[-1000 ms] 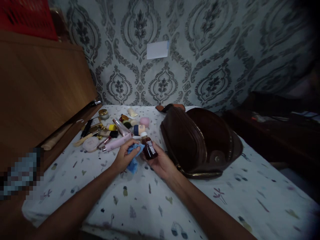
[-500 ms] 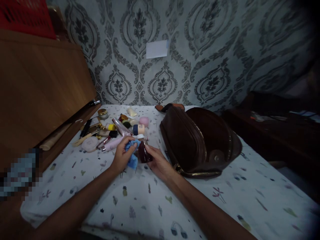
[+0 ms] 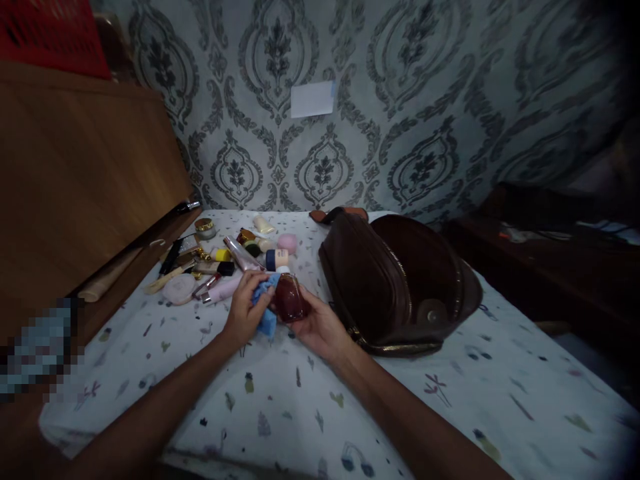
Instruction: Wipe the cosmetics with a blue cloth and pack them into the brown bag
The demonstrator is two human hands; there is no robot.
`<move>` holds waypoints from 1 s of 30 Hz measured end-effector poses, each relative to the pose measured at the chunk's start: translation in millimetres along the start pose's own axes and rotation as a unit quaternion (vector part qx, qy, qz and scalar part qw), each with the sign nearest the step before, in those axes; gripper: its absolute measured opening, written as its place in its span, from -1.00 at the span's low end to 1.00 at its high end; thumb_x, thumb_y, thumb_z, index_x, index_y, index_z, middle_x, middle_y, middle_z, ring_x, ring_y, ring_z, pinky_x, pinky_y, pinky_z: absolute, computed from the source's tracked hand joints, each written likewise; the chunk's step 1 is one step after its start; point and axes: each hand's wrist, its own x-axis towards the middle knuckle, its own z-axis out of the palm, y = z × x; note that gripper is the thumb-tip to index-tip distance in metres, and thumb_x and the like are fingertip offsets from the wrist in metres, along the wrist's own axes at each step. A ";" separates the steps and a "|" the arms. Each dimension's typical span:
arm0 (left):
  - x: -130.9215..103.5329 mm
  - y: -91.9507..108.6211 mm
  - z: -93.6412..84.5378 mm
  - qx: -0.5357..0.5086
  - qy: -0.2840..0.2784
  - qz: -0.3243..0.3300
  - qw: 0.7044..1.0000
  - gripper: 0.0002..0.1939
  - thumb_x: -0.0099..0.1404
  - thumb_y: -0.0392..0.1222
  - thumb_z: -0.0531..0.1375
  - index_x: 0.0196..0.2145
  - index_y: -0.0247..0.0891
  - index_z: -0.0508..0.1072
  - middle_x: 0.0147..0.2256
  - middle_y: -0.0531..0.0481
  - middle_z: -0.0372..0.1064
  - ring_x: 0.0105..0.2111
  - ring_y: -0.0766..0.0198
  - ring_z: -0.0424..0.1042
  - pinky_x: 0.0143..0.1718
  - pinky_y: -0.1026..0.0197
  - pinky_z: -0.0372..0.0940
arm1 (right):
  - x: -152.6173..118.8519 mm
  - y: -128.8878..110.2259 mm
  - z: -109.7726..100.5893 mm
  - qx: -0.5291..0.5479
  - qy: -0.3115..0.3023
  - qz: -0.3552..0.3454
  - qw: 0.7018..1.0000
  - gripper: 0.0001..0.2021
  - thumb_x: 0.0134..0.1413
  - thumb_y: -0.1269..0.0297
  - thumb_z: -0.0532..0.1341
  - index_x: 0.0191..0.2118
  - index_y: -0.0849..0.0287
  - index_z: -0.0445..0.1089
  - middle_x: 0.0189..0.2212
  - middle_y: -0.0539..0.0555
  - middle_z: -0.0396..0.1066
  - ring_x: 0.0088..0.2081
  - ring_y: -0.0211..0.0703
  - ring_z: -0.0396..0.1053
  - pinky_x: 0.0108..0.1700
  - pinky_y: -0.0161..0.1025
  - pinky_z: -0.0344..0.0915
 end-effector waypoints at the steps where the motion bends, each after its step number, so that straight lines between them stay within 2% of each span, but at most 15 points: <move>1: 0.7 -1.1 -0.2 -0.002 -0.002 -0.009 1.000 -0.79 0.38 -0.11 0.12 -0.10 -0.23 0.42 -0.13 -0.08 0.32 -0.05 0.15 0.34 0.04 0.13 0.22 | 0.4 -0.1 -0.4 0.009 0.004 0.005 1.000 -0.85 0.20 0.29 0.26 -0.16 0.23 0.50 -0.26 0.07 0.59 -0.28 -0.18 0.53 -0.24 -0.26 0.47; 5: 1.4 -0.8 1.3 -0.015 -0.039 -0.047 0.998 -0.73 0.39 -0.07 0.09 -0.09 -0.26 0.43 -0.16 -0.09 0.37 -0.09 0.14 0.36 0.00 0.13 0.23 | 3.9 -1.3 -3.3 0.034 0.033 -0.016 0.999 -0.89 0.23 0.32 0.22 -0.21 0.18 0.50 -0.30 0.02 0.59 -0.32 -0.23 0.52 -0.24 -0.27 0.49; 11: 1.0 5.6 2.7 -0.024 -0.111 -0.081 0.990 -0.70 0.39 -0.02 0.06 -0.17 -0.27 0.46 -0.23 -0.06 0.41 -0.16 0.14 0.38 -0.03 0.14 0.23 | 8.3 -1.5 -4.0 0.006 0.032 -0.091 0.995 -0.91 0.13 0.33 0.31 -0.22 0.12 0.51 -0.24 -0.03 0.58 -0.24 -0.26 0.50 -0.16 -0.34 0.46; 15: -0.1 3.8 3.7 -0.051 -0.141 -0.104 0.983 -0.66 0.29 0.04 0.18 -0.14 -0.27 0.47 -0.23 -0.05 0.40 -0.16 0.12 0.37 -0.05 0.14 0.24 | 6.4 2.0 -3.7 -0.044 0.038 -0.145 0.988 -0.77 -0.04 0.27 0.42 -0.20 0.02 0.49 -0.19 -0.10 0.56 -0.13 -0.25 0.48 -0.03 -0.30 0.42; 19: -3.2 2.2 6.9 -0.087 -0.161 -0.122 0.976 -0.54 0.18 0.05 0.29 -0.04 -0.26 0.45 -0.12 -0.08 0.41 -0.07 0.07 0.37 0.02 0.09 0.25 | 2.9 6.5 -0.8 -0.078 0.045 -0.183 0.979 -0.59 -0.10 0.23 0.44 -0.07 -0.06 0.42 -0.10 -0.11 0.50 -0.04 -0.26 0.43 0.08 -0.29 0.32; 22: -4.2 3.7 9.1 -0.131 -0.174 -0.182 0.959 -0.51 0.15 0.02 0.32 -0.02 -0.27 0.44 -0.07 -0.10 0.45 -0.02 0.04 0.39 0.07 0.07 0.25 | 2.7 9.7 1.7 -0.105 0.040 -0.214 0.970 -0.49 -0.16 0.22 0.44 -0.02 -0.03 0.37 -0.05 -0.03 0.47 0.03 -0.16 0.39 0.15 -0.18 0.26; 26: -3.5 5.0 8.8 -0.197 -0.190 -0.275 0.921 -0.48 0.05 0.00 0.38 -0.07 -0.30 0.47 -0.14 -0.11 0.53 -0.08 0.01 0.46 -0.03 0.07 0.35 | 4.7 10.0 1.8 -0.144 0.023 -0.258 0.955 -0.42 -0.25 0.21 0.45 -0.02 0.01 0.33 -0.06 0.00 0.44 0.05 -0.11 0.35 0.17 -0.15 0.20; 30: -4.8 3.7 5.9 -0.240 -0.151 -0.334 0.899 -0.46 -0.11 -0.04 0.46 -0.17 -0.31 0.50 -0.22 -0.10 0.55 -0.19 0.04 0.50 -0.15 0.14 0.40 | -1.8 2.6 6.5 -0.263 0.012 -0.289 0.920 -0.45 -0.19 0.21 0.41 -0.01 0.06 0.29 -0.08 0.02 0.41 -0.02 -0.09 0.35 0.09 -0.13 0.23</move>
